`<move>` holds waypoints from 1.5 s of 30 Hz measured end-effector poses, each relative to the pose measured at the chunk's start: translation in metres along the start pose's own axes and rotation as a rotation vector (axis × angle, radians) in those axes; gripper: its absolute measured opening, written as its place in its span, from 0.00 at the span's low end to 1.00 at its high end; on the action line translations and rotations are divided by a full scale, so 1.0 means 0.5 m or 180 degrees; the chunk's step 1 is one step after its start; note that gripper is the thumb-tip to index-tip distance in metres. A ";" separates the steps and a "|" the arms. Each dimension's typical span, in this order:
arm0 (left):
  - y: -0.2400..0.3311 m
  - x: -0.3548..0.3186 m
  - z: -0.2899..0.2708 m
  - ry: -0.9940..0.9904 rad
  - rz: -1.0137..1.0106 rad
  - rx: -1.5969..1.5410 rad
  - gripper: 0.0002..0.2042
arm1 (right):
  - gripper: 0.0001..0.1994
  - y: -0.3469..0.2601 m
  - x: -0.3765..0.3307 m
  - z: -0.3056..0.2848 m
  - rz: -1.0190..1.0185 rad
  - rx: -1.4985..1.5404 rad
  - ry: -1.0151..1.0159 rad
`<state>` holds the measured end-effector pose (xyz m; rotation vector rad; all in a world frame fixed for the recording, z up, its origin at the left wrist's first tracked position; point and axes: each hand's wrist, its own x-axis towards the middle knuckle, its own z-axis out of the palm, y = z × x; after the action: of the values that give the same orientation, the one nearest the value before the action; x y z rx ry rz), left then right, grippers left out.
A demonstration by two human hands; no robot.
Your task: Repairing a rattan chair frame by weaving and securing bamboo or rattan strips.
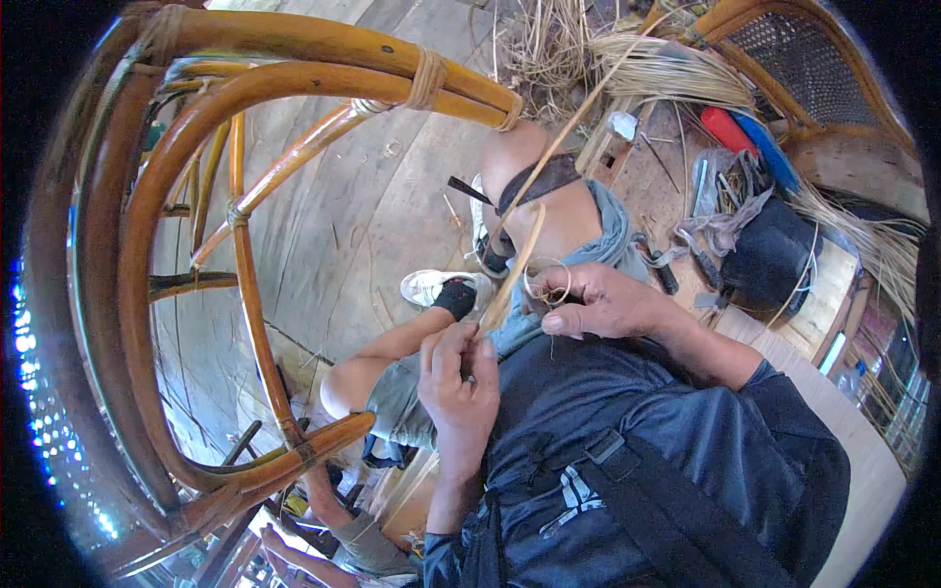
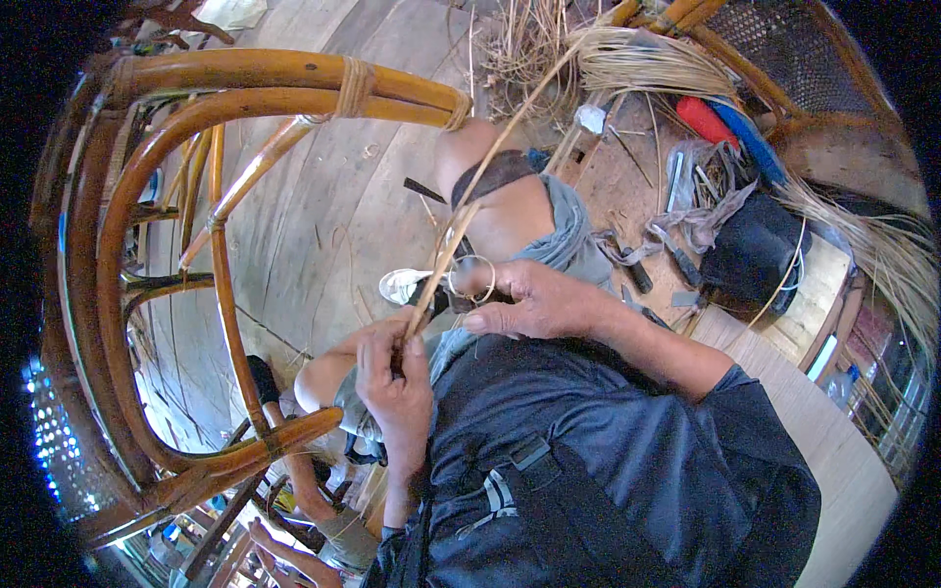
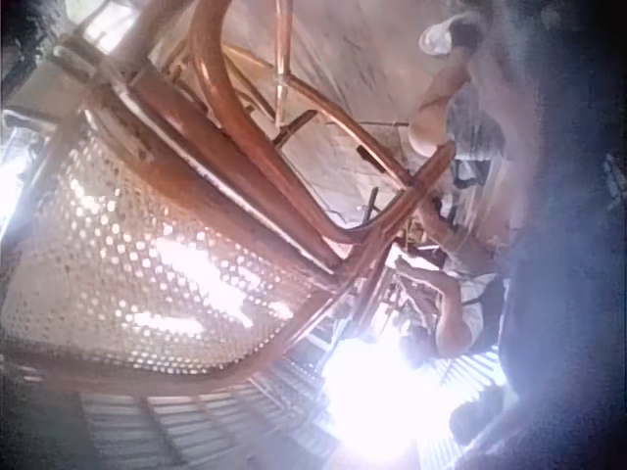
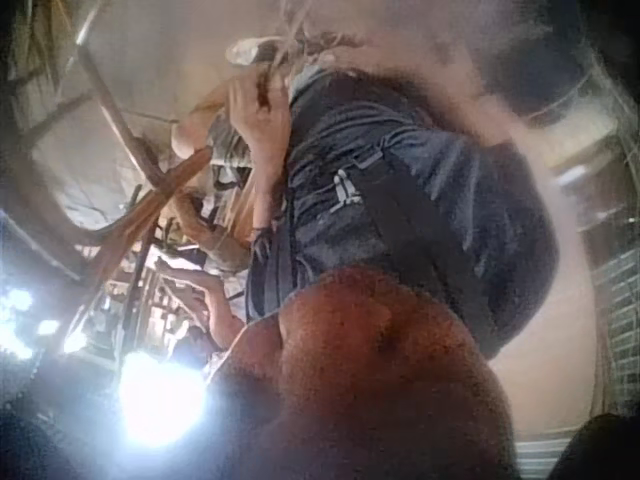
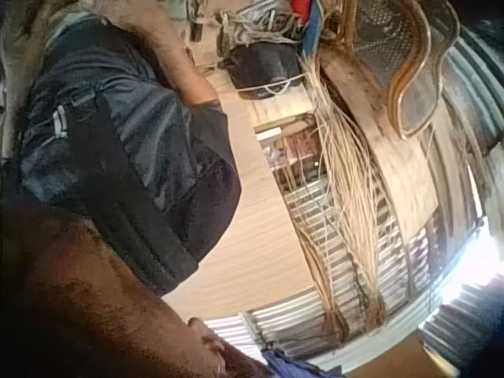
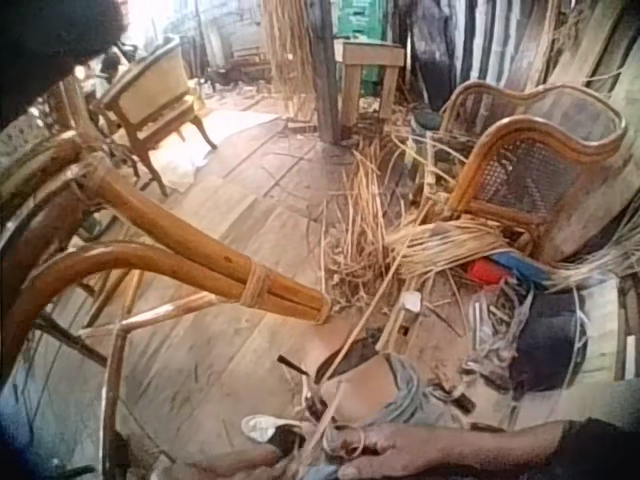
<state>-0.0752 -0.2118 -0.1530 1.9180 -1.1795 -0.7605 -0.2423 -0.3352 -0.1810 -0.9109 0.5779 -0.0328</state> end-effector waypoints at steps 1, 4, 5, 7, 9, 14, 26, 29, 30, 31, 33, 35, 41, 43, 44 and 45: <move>-0.001 0.003 -0.006 0.0218 0.0205 0.0296 0.08 | 0.18 -0.006 0.000 0.002 -0.0026 -0.0028 -0.0018; 0.007 0.019 -0.016 0.0660 0.0526 0.0711 0.07 | 0.22 -0.046 -0.010 0.018 -0.1005 -0.1102 -0.0167; 0.006 0.021 -0.012 0.0683 0.0583 0.0670 0.07 | 0.22 -0.048 -0.010 0.028 -0.1033 -0.1161 -0.0134; 0.009 0.020 -0.004 0.0353 0.0222 0.0442 0.06 | 0.20 -0.049 -0.007 0.043 -0.1392 -0.1751 0.0816; 0.029 0.019 0.002 0.0306 0.0234 0.0373 0.05 | 0.17 -0.040 0.010 0.044 -0.1846 -0.1934 0.1027; 0.024 0.025 0.007 -0.0037 0.0335 0.0265 0.06 | 0.10 -0.032 -0.005 0.063 -0.1667 -0.0718 0.1283; -0.040 0.042 0.036 -0.0863 -0.1530 -0.2607 0.10 | 0.06 -0.033 0.023 -0.002 -0.1785 0.0712 0.1484; -0.042 0.041 0.044 -0.0296 -0.1078 -0.2498 0.07 | 0.08 -0.035 0.016 -0.026 -0.1717 0.1362 0.1701; -0.039 0.040 0.046 -0.0067 -0.0976 -0.2168 0.06 | 0.09 -0.030 0.013 -0.032 -0.1340 0.1496 0.1690; -0.036 0.039 0.046 0.0162 -0.0876 -0.1836 0.05 | 0.12 -0.027 0.014 -0.035 -0.0959 0.1622 0.1673; -0.027 0.044 0.047 0.0207 -0.0846 -0.1764 0.05 | 0.15 -0.015 0.013 -0.021 -0.1018 0.0801 0.1481; -0.029 0.045 0.047 0.0257 -0.0816 -0.1693 0.05 | 0.15 0.010 0.013 -0.005 -0.0542 0.0029 0.1395; -0.039 0.041 0.047 0.0061 -0.0905 -0.1537 0.06 | 0.16 0.027 0.029 0.004 -0.0403 -0.0011 0.0975; -0.041 0.043 0.052 0.0055 -0.0785 -0.1811 0.06 | 0.10 0.022 0.036 0.008 -0.0812 -0.1037 0.1259; -0.039 0.045 0.057 0.0049 -0.0811 -0.1917 0.06 | 0.10 0.021 0.041 0.009 -0.0806 -0.1032 0.1232; -0.035 0.046 0.058 0.0070 -0.0825 -0.1907 0.06 | 0.09 0.019 0.049 0.012 -0.1086 -0.0799 0.1366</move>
<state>-0.0808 -0.2359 -0.1859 1.5709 -0.5924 -1.0836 -0.2204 -0.3311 -0.1966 -1.2521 0.8296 -0.4819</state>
